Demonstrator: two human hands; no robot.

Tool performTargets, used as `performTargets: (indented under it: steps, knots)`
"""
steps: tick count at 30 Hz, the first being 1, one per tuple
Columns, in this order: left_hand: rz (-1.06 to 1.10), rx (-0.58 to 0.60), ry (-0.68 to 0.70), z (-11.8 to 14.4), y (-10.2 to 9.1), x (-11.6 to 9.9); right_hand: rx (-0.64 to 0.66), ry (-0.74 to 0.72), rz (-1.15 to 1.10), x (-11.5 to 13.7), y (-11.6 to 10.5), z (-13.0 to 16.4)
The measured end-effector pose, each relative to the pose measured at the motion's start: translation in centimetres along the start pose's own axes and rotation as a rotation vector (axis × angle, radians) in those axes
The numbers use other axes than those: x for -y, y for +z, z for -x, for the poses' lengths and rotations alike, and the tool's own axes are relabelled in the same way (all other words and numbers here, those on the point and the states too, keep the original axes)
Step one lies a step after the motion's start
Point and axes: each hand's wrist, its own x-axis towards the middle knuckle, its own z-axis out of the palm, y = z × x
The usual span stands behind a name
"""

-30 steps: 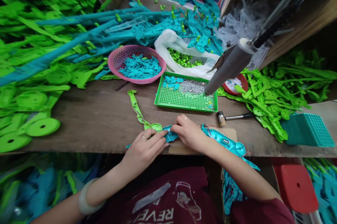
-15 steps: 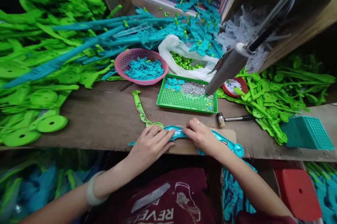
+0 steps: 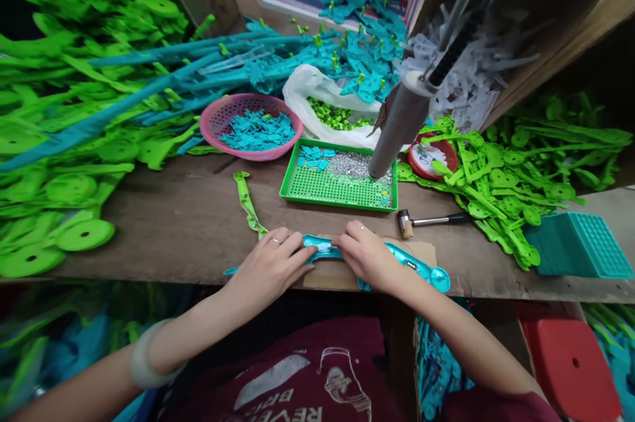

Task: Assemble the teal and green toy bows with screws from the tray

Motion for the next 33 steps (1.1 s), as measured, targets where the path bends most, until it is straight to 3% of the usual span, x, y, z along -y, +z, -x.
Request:
performTargets:
  steps: [5,12,19,33]
  knots:
    - [0.094,-0.050,0.051,0.1,0.5,0.1,0.049,0.055,0.172,0.3,0.8,-0.5]
    - [0.211,-0.018,0.161,0.0,1.0,0.8,0.094,0.115,0.265,0.8,1.4,-0.8]
    - [0.189,-0.033,0.142,-0.6,1.2,0.6,0.019,0.108,0.242,1.2,1.5,0.2]
    - [0.075,0.009,0.093,-0.4,1.1,-0.2,0.019,0.192,0.207,1.6,2.0,0.1]
